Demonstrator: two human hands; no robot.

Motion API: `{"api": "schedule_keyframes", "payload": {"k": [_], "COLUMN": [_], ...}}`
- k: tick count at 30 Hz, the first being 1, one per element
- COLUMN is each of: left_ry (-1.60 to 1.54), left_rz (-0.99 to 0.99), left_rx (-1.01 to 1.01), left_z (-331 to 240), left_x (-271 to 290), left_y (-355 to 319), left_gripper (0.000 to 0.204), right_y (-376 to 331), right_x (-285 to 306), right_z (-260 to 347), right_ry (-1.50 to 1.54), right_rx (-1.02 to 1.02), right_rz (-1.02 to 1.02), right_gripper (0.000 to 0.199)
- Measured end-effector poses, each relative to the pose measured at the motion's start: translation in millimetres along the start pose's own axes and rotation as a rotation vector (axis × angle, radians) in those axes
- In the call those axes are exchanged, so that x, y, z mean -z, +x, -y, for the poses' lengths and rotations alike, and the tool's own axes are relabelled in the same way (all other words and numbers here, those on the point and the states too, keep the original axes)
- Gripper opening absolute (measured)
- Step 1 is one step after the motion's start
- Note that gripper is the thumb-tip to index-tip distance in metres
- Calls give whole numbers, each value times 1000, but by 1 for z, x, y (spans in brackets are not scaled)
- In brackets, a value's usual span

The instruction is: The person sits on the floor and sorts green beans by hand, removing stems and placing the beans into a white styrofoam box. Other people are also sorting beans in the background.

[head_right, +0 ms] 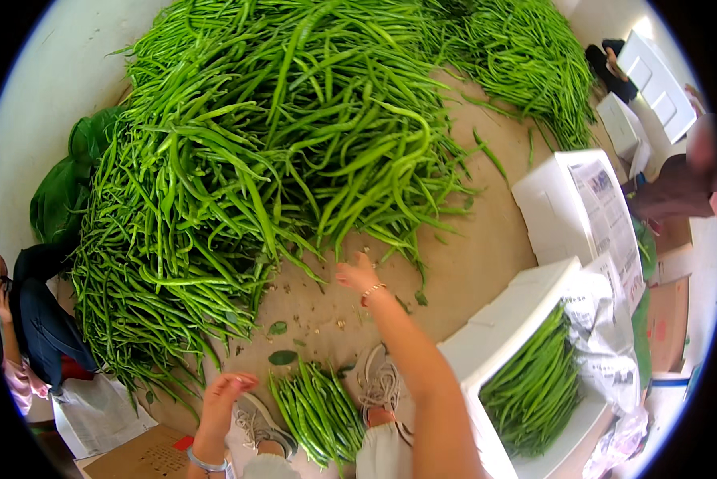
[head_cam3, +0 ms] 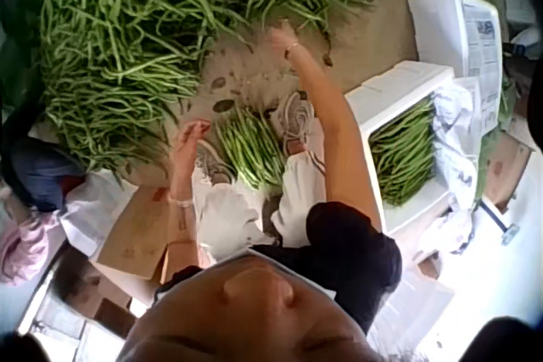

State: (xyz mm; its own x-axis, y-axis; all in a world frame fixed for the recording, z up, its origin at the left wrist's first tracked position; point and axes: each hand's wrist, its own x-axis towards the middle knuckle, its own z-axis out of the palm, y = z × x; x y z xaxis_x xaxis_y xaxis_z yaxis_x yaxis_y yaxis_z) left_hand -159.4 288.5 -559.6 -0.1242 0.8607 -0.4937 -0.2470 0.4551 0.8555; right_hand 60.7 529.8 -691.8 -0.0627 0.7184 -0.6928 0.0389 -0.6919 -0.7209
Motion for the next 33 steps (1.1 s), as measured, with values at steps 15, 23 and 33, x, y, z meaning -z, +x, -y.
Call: {"api": "schedule_keyframes", "payload": {"k": [15,23,33], "left_ry": [-186,-366,-361], "left_rz": [322,267,392], "left_rx": [454,422,316], "left_z": [7,7,-2], "left_x": [-77,-37,-2], "left_y": [158,122,104], "left_gripper": [48,21,40], "right_y": [-138,60,16], "right_x": [-7,-27,5], "right_z": [-89,-2,-50], "right_ry": [-399,-15,-185], "right_rx": [93,-30,278], "right_rz": [910,43,42], "right_gripper": [27,51,17]}}
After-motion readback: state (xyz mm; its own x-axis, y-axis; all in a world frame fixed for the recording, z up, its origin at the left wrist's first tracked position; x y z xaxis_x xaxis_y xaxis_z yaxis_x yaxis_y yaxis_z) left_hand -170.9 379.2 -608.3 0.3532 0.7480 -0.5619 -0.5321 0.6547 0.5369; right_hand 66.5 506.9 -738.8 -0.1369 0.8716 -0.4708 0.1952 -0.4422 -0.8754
